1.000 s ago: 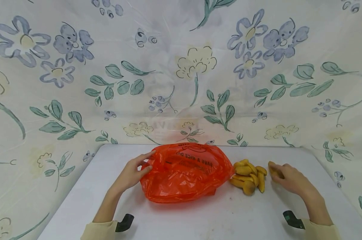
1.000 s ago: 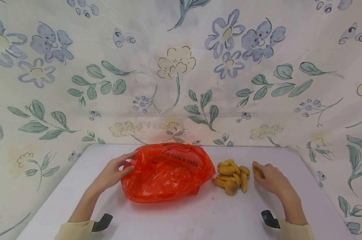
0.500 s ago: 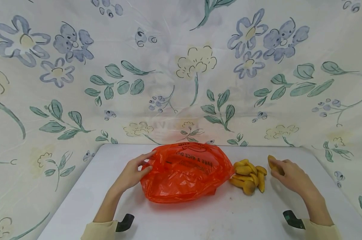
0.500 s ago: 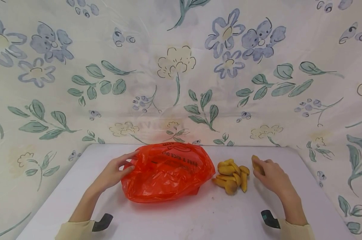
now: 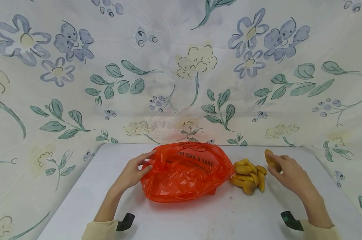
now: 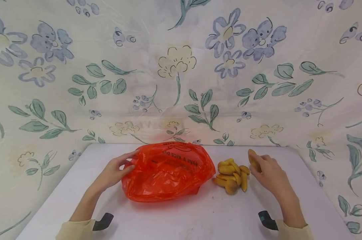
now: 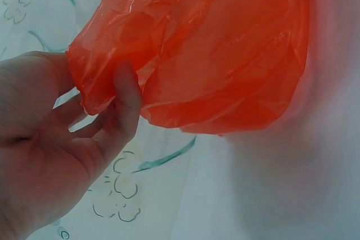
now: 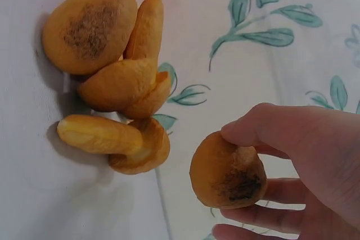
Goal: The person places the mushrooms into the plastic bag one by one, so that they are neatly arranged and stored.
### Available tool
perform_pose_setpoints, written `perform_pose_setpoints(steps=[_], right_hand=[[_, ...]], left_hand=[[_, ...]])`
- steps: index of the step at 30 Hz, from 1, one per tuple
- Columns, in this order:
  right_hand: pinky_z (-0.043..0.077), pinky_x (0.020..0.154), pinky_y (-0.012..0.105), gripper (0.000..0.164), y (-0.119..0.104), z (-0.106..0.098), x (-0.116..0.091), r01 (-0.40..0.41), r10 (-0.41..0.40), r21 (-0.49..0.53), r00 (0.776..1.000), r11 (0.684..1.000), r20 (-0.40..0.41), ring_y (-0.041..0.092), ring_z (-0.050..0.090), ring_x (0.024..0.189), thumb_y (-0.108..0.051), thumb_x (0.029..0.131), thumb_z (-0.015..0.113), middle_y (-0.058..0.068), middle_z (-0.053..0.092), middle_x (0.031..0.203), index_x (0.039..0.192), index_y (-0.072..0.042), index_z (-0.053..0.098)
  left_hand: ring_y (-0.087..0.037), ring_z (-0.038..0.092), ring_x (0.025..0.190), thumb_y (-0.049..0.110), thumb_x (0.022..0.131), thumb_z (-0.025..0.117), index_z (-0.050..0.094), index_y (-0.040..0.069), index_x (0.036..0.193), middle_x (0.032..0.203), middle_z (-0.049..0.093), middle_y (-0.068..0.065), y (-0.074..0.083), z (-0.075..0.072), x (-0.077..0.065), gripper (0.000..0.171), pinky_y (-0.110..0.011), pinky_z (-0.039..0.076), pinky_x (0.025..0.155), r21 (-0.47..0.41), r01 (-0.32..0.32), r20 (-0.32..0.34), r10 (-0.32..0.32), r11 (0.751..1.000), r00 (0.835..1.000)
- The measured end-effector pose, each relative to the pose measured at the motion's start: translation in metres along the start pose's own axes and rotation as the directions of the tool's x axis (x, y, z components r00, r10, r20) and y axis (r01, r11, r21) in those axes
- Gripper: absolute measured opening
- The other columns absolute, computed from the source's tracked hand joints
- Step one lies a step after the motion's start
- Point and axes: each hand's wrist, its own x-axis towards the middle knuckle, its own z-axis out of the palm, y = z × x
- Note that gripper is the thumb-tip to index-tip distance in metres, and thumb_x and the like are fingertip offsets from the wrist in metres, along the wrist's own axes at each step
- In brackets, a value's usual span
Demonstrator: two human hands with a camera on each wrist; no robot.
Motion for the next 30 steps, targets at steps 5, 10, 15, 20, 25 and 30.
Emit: perform_pose_setpoints(steps=[5,10,15,20,25,30], right_hand=[[0.053,0.079,0.062,0.050,-0.008,0.001,-0.001,0.014,-0.014,-0.005,1.000,1.000,-0.016,0.046,0.057,0.102,-0.026,0.094,0.063,0.034,0.056,0.124,0.138,-0.006,0.052],[0.052,0.081,0.063,0.050,-0.012,0.003,-0.003,0.023,-0.023,-0.007,1.000,1.000,-0.019,0.046,0.056,0.104,-0.026,0.094,0.064,0.033,0.056,0.125,0.139,-0.008,0.052],[0.052,0.082,0.063,0.050,-0.016,0.004,-0.003,0.037,-0.037,-0.002,0.999,0.999,-0.016,0.047,0.056,0.105,-0.026,0.093,0.066,0.033,0.056,0.124,0.138,-0.008,0.054],[0.052,0.080,0.063,0.049,-0.015,0.004,-0.003,0.045,-0.045,-0.020,0.999,0.999,-0.022,0.046,0.056,0.105,-0.025,0.092,0.067,0.031,0.057,0.123,0.137,-0.008,0.054],[0.052,0.081,0.064,0.049,-0.018,0.005,-0.001,0.042,-0.042,-0.017,0.999,0.999,-0.014,0.047,0.055,0.107,-0.025,0.092,0.067,0.031,0.056,0.125,0.138,-0.010,0.054],[0.052,0.081,0.064,0.049,-0.025,0.005,0.001,0.069,-0.069,-0.002,0.997,0.998,-0.021,0.044,0.055,0.107,-0.026,0.094,0.065,0.028,0.057,0.127,0.138,-0.011,0.054]], left_hand=[[-0.030,0.063,0.107,0.002,0.093,0.062,0.050,0.019,0.145,0.133,0.061,-0.015,0.000,0.000,-0.001,0.056,-0.028,0.061,0.076,-0.010,0.003,0.009,-0.002,1.000,1.000],[-0.030,0.063,0.108,0.003,0.093,0.062,0.049,0.020,0.145,0.134,0.061,-0.015,0.000,0.000,-0.001,0.056,-0.029,0.061,0.077,-0.010,0.006,0.020,-0.006,1.000,1.000],[-0.030,0.062,0.108,0.004,0.093,0.061,0.049,0.019,0.145,0.134,0.060,-0.016,0.000,-0.001,-0.001,0.056,-0.029,0.061,0.076,-0.008,0.014,0.021,-0.014,1.000,1.000],[-0.031,0.062,0.107,0.004,0.094,0.061,0.049,0.017,0.145,0.134,0.060,-0.017,0.002,-0.001,-0.001,0.055,-0.028,0.061,0.076,-0.020,0.010,0.030,-0.010,1.000,0.999],[-0.030,0.063,0.107,0.004,0.093,0.061,0.049,0.018,0.146,0.133,0.060,-0.016,0.001,-0.002,0.000,0.055,-0.028,0.061,0.076,-0.026,0.008,0.029,-0.008,1.000,1.000],[-0.030,0.064,0.104,0.003,0.093,0.061,0.049,0.015,0.145,0.131,0.062,-0.017,-0.001,-0.003,0.001,0.055,-0.027,0.061,0.076,-0.029,-0.029,0.026,0.030,0.999,0.999]])
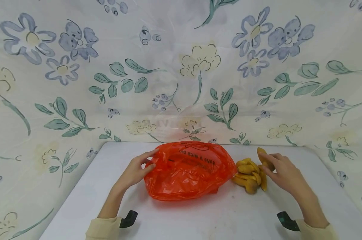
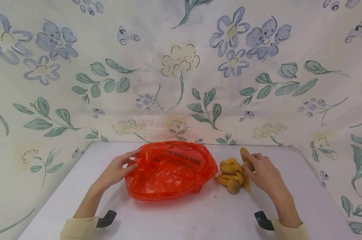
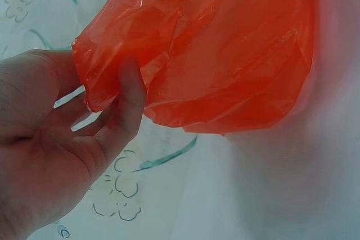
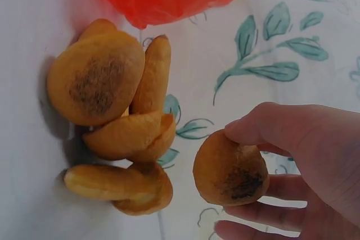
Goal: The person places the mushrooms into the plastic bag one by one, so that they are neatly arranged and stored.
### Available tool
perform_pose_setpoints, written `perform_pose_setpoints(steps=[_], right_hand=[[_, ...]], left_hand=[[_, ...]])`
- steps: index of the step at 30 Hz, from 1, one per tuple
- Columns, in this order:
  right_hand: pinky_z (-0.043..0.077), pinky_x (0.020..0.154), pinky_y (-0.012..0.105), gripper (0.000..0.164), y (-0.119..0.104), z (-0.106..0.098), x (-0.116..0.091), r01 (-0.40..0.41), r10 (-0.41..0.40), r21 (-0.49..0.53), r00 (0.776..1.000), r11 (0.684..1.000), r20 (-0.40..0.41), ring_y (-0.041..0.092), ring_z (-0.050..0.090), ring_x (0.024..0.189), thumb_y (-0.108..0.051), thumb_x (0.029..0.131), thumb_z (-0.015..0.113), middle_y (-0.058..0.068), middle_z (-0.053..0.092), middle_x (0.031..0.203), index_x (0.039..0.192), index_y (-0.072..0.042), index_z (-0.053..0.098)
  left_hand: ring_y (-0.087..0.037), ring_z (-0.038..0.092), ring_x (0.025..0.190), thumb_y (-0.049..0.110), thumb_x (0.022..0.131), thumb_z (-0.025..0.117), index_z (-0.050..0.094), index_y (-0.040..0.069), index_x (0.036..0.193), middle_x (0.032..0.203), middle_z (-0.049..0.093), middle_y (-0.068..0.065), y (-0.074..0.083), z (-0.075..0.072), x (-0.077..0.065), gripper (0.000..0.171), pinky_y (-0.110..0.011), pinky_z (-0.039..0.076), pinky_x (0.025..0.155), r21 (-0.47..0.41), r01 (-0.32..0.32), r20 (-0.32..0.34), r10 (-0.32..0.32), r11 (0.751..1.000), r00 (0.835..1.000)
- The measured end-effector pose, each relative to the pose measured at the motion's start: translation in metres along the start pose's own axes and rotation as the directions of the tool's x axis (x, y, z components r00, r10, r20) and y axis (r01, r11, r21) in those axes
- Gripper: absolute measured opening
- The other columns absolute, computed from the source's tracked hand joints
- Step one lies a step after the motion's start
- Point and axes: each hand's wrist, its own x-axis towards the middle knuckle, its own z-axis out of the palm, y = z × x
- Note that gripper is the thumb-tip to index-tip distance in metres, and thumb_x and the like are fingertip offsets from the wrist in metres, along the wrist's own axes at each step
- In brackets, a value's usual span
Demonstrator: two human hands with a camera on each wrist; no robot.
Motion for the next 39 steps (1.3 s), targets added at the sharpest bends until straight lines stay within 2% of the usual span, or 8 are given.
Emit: perform_pose_setpoints(steps=[6,18,30,39], right_hand=[[0.052,0.084,0.064,0.047,-0.011,-0.003,0.005,0.002,-0.003,0.016,1.000,1.000,0.016,0.043,0.054,0.110,-0.025,0.095,0.063,0.026,0.056,0.129,0.140,-0.013,0.053],[0.055,0.086,0.059,0.047,-0.039,-0.010,0.018,0.071,-0.071,0.004,0.997,0.997,0.018,0.041,0.054,0.113,-0.024,0.094,0.064,0.023,0.057,0.129,0.139,-0.014,0.055],[0.058,0.079,0.053,0.045,-0.065,-0.026,0.030,0.128,-0.128,-0.012,0.991,0.992,0.028,0.036,0.057,0.109,-0.025,0.094,0.065,0.019,0.059,0.126,0.138,-0.016,0.057],[0.057,0.085,0.052,0.044,-0.082,-0.033,0.041,0.153,-0.152,-0.012,0.988,0.988,0.028,0.034,0.056,0.114,-0.027,0.094,0.063,0.016,0.060,0.129,0.137,-0.019,0.058]], left_hand=[[-0.030,0.064,0.103,0.003,0.093,0.062,0.048,0.016,0.146,0.131,0.061,-0.016,-0.001,0.000,0.000,0.056,-0.027,0.061,0.076,-0.005,-0.006,0.004,0.006,1.000,1.000],[-0.030,0.063,0.106,0.004,0.094,0.061,0.047,0.019,0.146,0.134,0.060,-0.016,-0.001,0.001,0.001,0.057,-0.027,0.061,0.077,-0.014,0.010,0.010,-0.010,1.000,1.000],[-0.030,0.064,0.103,0.004,0.094,0.061,0.048,0.017,0.146,0.132,0.061,-0.016,0.000,-0.001,0.000,0.055,-0.027,0.061,0.075,-0.009,0.007,0.006,-0.007,1.000,1.000],[-0.030,0.064,0.106,0.004,0.093,0.062,0.047,0.018,0.146,0.135,0.059,-0.016,0.002,0.001,0.000,0.057,-0.028,0.061,0.076,-0.006,0.024,0.003,-0.024,1.000,1.000]])
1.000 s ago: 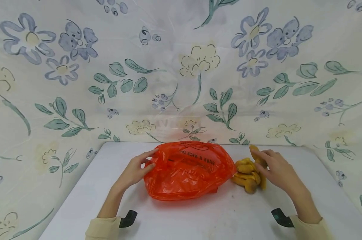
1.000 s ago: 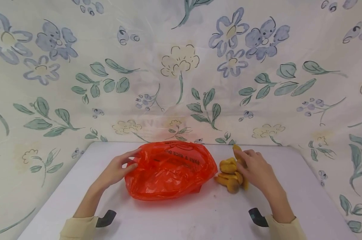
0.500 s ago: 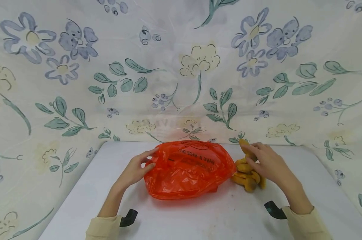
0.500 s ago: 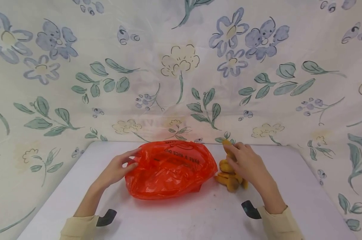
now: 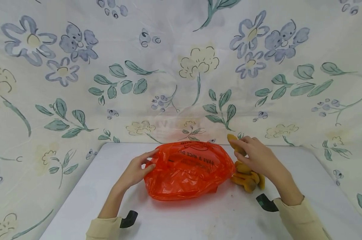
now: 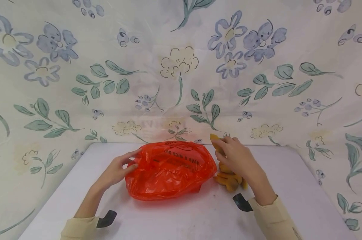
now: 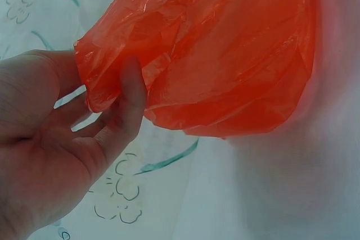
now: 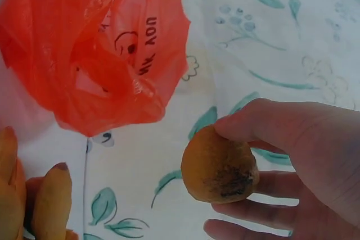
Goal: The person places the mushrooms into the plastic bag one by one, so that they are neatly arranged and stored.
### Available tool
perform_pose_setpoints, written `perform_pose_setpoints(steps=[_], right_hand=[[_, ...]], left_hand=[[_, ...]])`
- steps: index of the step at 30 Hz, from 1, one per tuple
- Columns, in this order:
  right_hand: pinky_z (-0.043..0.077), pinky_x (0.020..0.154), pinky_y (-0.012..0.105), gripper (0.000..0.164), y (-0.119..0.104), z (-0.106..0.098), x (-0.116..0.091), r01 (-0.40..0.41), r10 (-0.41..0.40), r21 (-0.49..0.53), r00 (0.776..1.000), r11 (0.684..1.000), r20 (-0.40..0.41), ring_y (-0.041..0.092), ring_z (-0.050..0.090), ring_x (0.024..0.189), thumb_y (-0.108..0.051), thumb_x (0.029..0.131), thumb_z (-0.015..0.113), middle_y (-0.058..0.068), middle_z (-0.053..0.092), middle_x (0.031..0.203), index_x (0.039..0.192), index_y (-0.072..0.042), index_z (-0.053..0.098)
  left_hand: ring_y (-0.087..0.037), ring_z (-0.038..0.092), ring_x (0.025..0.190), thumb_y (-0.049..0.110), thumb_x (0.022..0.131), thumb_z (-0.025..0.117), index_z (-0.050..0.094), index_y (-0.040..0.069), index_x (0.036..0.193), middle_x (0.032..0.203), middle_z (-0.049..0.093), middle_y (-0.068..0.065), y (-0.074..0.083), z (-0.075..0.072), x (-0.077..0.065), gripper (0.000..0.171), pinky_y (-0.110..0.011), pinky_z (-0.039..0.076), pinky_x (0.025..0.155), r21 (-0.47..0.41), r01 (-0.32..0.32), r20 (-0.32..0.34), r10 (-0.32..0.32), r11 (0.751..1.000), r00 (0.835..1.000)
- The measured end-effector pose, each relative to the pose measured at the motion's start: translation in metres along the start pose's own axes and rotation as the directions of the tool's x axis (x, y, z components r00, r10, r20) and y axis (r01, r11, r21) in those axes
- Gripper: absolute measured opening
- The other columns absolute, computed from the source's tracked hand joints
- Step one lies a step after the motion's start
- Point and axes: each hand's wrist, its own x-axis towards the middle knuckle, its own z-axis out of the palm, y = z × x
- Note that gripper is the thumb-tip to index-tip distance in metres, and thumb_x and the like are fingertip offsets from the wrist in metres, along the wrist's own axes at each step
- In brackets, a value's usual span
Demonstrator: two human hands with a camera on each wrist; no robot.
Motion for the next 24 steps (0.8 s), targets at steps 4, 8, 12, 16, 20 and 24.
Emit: perform_pose_setpoints(steps=[4,8,12,16,20,24], right_hand=[[0.058,0.084,0.051,0.045,-0.008,-0.002,0.006,0.009,-0.010,0.009,1.000,1.000,0.019,0.034,0.057,0.115,-0.025,0.093,0.064,0.017,0.060,0.129,0.137,-0.019,0.058],[0.058,0.086,0.051,0.045,-0.017,0.000,0.012,0.021,-0.022,0.023,0.999,1.000,0.040,0.034,0.057,0.117,-0.025,0.093,0.065,0.016,0.059,0.131,0.137,-0.020,0.058],[0.057,0.088,0.052,0.043,-0.027,0.002,0.017,0.050,-0.052,0.033,0.997,0.998,0.056,0.032,0.057,0.118,-0.025,0.093,0.066,0.013,0.060,0.130,0.136,-0.022,0.059],[0.057,0.088,0.049,0.042,-0.036,0.006,0.021,0.096,-0.098,0.038,0.993,0.995,0.063,0.030,0.058,0.114,-0.026,0.093,0.066,0.011,0.062,0.126,0.134,-0.022,0.061],[0.059,0.086,0.044,0.042,-0.043,0.011,0.024,0.134,-0.137,0.039,0.988,0.990,0.071,0.027,0.060,0.110,-0.025,0.092,0.068,0.009,0.064,0.123,0.133,-0.021,0.061],[0.058,0.086,0.040,0.042,-0.048,0.016,0.027,0.152,-0.155,0.039,0.984,0.988,0.084,0.025,0.060,0.107,-0.025,0.092,0.068,0.008,0.064,0.123,0.134,-0.023,0.061]], left_hand=[[-0.031,0.063,0.107,0.005,0.093,0.062,0.047,0.018,0.146,0.136,0.059,-0.016,0.000,0.000,0.000,0.057,-0.029,0.061,0.076,0.002,0.007,-0.003,-0.007,1.000,1.000],[-0.032,0.063,0.108,0.005,0.093,0.062,0.047,0.018,0.146,0.136,0.059,-0.017,0.001,0.000,0.000,0.057,-0.029,0.061,0.076,0.004,0.005,-0.004,-0.005,1.000,1.000],[-0.032,0.063,0.108,0.005,0.093,0.062,0.047,0.018,0.147,0.136,0.059,-0.016,0.000,0.000,0.000,0.057,-0.029,0.061,0.077,0.003,0.001,-0.002,-0.001,1.000,1.000],[-0.032,0.063,0.109,0.005,0.094,0.061,0.047,0.018,0.147,0.136,0.059,-0.016,-0.001,-0.001,0.000,0.057,-0.029,0.061,0.077,-0.002,0.003,-0.001,-0.003,1.000,1.000],[-0.032,0.062,0.109,0.005,0.094,0.061,0.046,0.019,0.147,0.137,0.058,-0.017,-0.001,-0.001,-0.001,0.057,-0.029,0.061,0.077,-0.006,0.005,-0.002,-0.005,1.000,1.000],[-0.033,0.062,0.110,0.004,0.094,0.061,0.046,0.018,0.147,0.137,0.057,-0.017,-0.001,0.000,-0.001,0.057,-0.029,0.061,0.078,-0.011,0.004,0.002,-0.004,1.000,1.000]])
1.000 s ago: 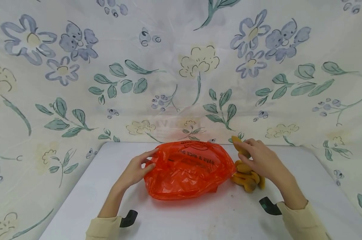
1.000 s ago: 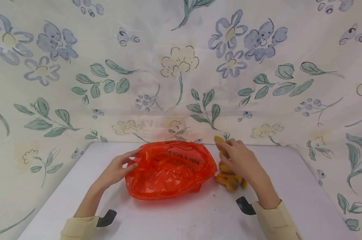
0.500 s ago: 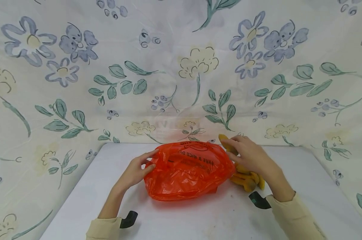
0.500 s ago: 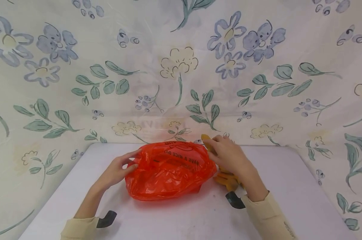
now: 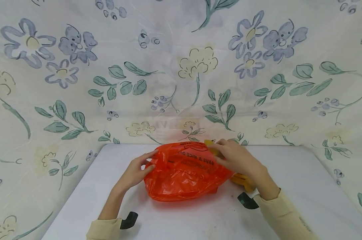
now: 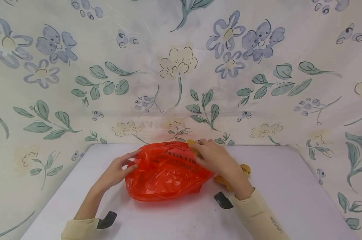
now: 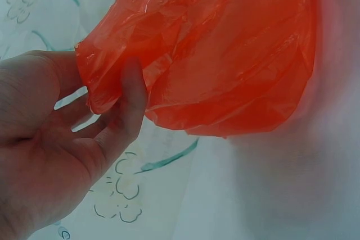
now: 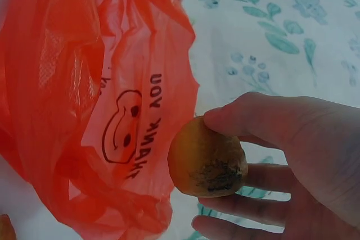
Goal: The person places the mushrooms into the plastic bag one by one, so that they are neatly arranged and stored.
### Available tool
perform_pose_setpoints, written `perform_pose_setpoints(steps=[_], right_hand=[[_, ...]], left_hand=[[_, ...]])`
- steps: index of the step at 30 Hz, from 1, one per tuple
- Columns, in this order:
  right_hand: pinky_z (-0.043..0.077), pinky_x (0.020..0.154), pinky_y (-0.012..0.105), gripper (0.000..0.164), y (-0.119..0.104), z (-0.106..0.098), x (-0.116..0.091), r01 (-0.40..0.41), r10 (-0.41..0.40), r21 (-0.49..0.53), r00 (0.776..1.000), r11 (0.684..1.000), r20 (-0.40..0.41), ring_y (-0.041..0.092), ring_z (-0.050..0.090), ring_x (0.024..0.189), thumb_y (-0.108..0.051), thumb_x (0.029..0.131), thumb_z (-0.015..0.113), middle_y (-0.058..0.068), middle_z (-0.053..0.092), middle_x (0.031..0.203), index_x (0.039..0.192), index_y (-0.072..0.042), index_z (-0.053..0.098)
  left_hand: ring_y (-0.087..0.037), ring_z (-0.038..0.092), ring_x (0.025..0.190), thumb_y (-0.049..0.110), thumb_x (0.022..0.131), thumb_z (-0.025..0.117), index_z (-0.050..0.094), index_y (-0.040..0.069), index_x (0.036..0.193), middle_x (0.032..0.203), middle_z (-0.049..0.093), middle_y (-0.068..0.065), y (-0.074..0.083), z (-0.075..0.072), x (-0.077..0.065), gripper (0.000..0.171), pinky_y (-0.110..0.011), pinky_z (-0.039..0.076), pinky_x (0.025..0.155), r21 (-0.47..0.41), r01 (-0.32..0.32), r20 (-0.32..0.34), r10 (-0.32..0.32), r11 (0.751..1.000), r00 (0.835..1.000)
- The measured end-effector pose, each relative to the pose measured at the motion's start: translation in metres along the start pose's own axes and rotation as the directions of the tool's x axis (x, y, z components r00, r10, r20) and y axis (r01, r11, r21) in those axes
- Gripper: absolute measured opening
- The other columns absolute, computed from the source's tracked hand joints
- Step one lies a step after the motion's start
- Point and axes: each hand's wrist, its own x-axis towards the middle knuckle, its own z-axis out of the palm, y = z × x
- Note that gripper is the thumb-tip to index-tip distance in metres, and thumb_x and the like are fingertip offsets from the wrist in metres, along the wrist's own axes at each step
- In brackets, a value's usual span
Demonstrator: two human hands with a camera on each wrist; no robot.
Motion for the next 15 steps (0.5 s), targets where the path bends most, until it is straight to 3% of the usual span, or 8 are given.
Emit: perform_pose_setpoints(steps=[8,15], right_hand=[[0.057,0.083,0.033,0.041,-0.009,0.005,0.007,0.028,-0.029,0.028,0.998,0.999,0.052,0.018,0.058,0.098,-0.023,0.092,0.067,0.004,0.064,0.117,0.133,-0.022,0.062],[0.055,0.082,0.031,0.040,-0.014,0.021,0.018,0.071,-0.078,0.065,0.990,0.995,0.122,0.015,0.056,0.098,-0.024,0.094,0.065,0.001,0.063,0.117,0.134,-0.023,0.061]], left_hand=[[-0.032,0.062,0.110,0.005,0.094,0.060,0.046,0.018,0.147,0.138,0.056,-0.017,0.003,0.001,0.001,0.057,-0.029,0.061,0.078,0.005,0.007,0.005,-0.007,1.000,1.000],[-0.030,0.062,0.107,0.004,0.094,0.061,0.046,0.018,0.147,0.135,0.059,-0.016,0.000,0.003,0.002,0.057,-0.028,0.061,0.077,0.009,0.013,0.009,-0.013,1.000,1.000]])
